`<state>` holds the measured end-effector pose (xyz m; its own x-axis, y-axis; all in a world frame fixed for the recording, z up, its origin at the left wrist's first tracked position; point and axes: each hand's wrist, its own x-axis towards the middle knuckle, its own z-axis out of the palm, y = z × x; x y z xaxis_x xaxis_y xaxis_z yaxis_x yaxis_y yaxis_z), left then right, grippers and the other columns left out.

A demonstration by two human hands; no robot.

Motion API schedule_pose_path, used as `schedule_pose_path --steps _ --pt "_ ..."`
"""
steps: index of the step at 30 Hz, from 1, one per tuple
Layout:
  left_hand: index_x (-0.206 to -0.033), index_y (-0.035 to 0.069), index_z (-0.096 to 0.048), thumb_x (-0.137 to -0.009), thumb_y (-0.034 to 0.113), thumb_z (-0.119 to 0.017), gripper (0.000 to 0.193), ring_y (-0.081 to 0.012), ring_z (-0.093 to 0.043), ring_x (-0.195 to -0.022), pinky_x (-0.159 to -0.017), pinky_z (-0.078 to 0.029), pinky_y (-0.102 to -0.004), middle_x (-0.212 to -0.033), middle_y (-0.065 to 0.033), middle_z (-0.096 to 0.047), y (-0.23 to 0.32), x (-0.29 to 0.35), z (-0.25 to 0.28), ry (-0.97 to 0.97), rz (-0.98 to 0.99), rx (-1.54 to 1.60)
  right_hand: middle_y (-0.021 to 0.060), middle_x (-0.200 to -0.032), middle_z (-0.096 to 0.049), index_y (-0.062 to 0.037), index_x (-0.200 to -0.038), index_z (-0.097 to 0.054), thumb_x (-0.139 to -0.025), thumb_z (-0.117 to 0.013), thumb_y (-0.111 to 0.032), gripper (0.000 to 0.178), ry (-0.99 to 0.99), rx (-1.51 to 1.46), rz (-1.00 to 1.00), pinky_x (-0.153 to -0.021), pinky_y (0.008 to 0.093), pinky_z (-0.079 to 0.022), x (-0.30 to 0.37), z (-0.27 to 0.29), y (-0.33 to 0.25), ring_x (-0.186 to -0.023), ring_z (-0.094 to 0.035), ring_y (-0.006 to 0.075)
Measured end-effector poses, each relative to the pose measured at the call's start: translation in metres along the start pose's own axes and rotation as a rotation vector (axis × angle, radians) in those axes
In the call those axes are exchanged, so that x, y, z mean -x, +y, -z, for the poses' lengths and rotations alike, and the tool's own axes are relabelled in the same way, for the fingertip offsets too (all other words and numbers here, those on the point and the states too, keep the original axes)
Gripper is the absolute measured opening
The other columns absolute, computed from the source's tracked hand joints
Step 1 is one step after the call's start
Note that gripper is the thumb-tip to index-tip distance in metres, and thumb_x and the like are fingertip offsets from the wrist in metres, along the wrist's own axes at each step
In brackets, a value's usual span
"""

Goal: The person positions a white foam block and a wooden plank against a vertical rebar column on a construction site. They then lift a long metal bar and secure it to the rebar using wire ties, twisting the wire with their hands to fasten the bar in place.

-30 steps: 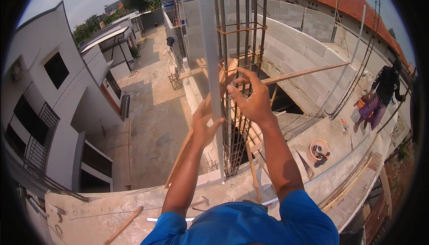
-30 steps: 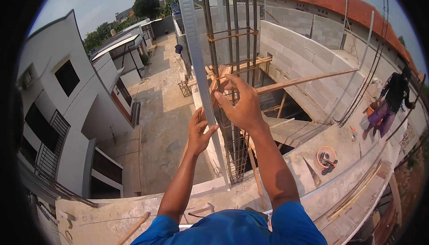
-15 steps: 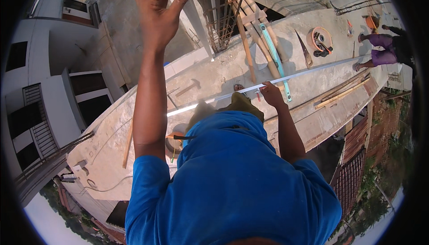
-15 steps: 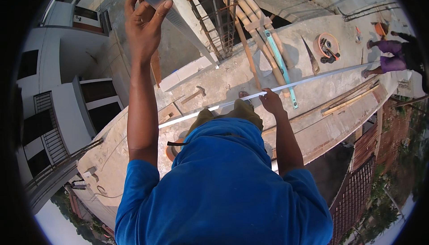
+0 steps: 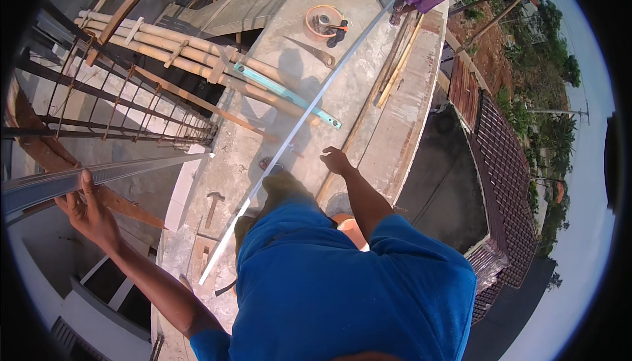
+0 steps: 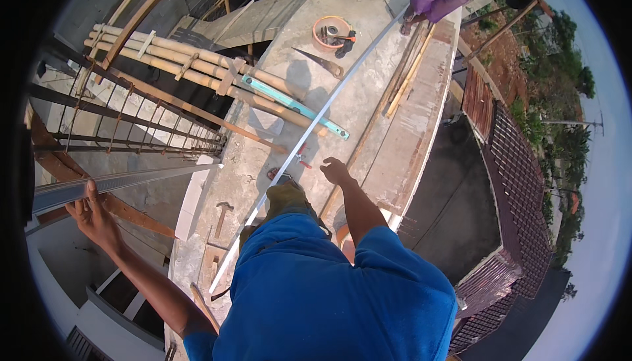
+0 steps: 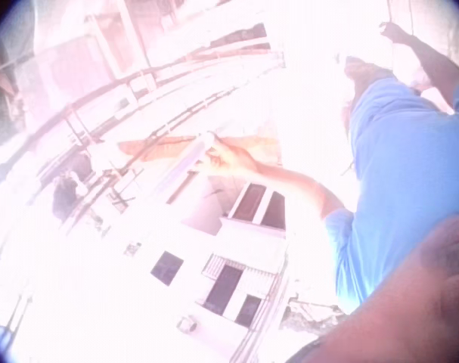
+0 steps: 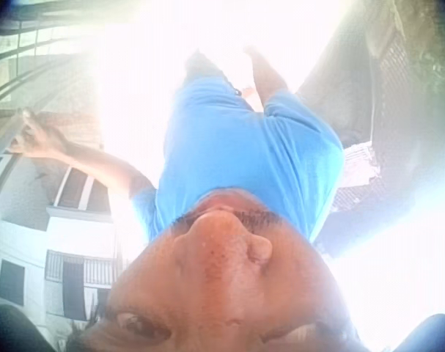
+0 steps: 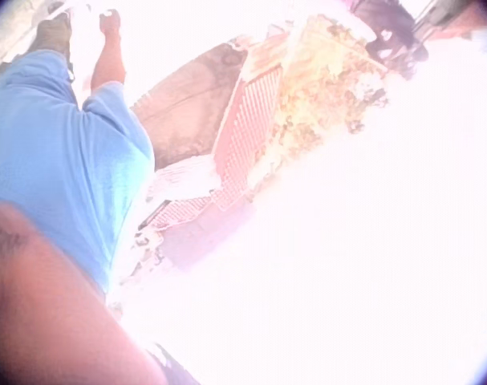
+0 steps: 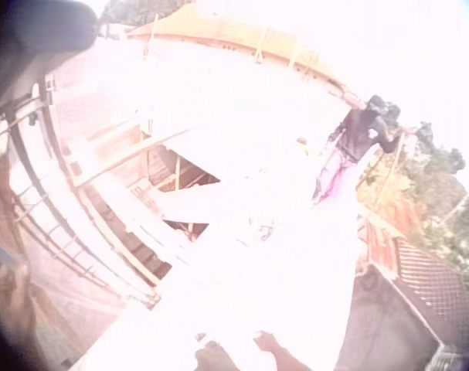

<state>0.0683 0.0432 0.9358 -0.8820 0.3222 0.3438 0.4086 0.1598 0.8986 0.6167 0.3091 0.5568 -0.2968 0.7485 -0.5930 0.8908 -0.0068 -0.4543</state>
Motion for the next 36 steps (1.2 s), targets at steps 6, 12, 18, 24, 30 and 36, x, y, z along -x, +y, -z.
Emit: schedule_pose_path --steps 6,12,18,24,30,36 --pt "-0.117 -0.005 -0.073 -0.103 0.028 -0.072 0.036 -0.0181 -0.058 -0.114 -0.101 -0.044 -0.03 -0.129 -0.0069 -0.05 0.014 0.004 0.0 -0.027 -0.038 0.046 0.011 -0.093 -0.074 -0.0021 -0.116 -0.069 -0.097 -0.073 -0.023 0.029 0.722 -0.374 0.074 -0.077 0.0341 -0.056 -0.035 0.147 -0.025 -0.086 -0.071 0.019" --pt "-0.111 -0.006 -0.072 -0.104 0.03 -0.07 0.037 -0.0185 -0.057 -0.108 -0.1 -0.042 -0.0286 -0.124 -0.0082 -0.051 0.01 0.001 0.0 -0.002 -0.064 -0.089 0.0087 -0.092 -0.07 0.0006 -0.11 -0.07 -0.098 -0.068 -0.021 0.024 1.303 -0.693 0.14 -0.082 0.0333 -0.053 -0.045 0.32 0.013 -0.087 -0.067 0.0187" --pt "-0.124 -0.004 -0.064 -0.105 0.028 -0.068 0.038 -0.0193 -0.057 -0.113 -0.104 -0.043 -0.0303 -0.134 -0.0123 -0.053 -0.021 -0.01 0.016 -0.025 -0.092 -0.19 0.0235 -0.124 -0.067 0.0 -0.135 -0.059 -0.091 -0.075 -0.045 0.066 1.424 -0.654 -0.092 -0.101 0.0447 -0.048 -0.05 0.494 0.045 -0.116 -0.065 0.037" --pt "-0.14 -0.001 -0.058 -0.106 0.022 -0.066 0.041 -0.0172 -0.059 -0.114 -0.103 -0.045 -0.0321 -0.139 -0.0108 -0.057 -0.152 -0.049 0.091 -0.092 -0.159 -0.142 0.0282 -0.146 -0.056 -0.0043 -0.152 -0.044 -0.086 -0.077 -0.05 0.087 1.43 -0.342 -0.287 -0.114 0.051 -0.041 -0.059 0.605 0.033 -0.139 -0.051 0.0436" --pt "-0.15 -0.001 -0.047 -0.107 0.024 -0.065 0.053 -0.0184 -0.056 -0.124 -0.109 -0.042 -0.0339 -0.148 -0.0117 -0.051 -0.043 -0.016 0.037 -0.027 -0.053 -0.172 0.0269 -0.16 -0.04 -0.0041 -0.161 -0.029 -0.079 -0.084 -0.053 0.11 1.508 -0.426 -0.423 -0.121 0.0495 -0.034 -0.081 0.635 0.057 -0.148 -0.041 0.042" --pt "-0.136 0.0 -0.065 -0.103 0.017 -0.069 0.037 -0.0169 -0.053 -0.128 -0.109 -0.04 -0.033 -0.158 -0.0077 -0.047 -0.002 -0.011 0.005 -0.065 -0.02 -0.129 0.0156 -0.118 -0.062 0.0048 -0.136 -0.054 -0.092 -0.081 -0.026 0.06 1.43 -0.846 0.178 -0.079 0.0374 -0.051 -0.112 0.611 0.152 -0.095 -0.061 0.0253"
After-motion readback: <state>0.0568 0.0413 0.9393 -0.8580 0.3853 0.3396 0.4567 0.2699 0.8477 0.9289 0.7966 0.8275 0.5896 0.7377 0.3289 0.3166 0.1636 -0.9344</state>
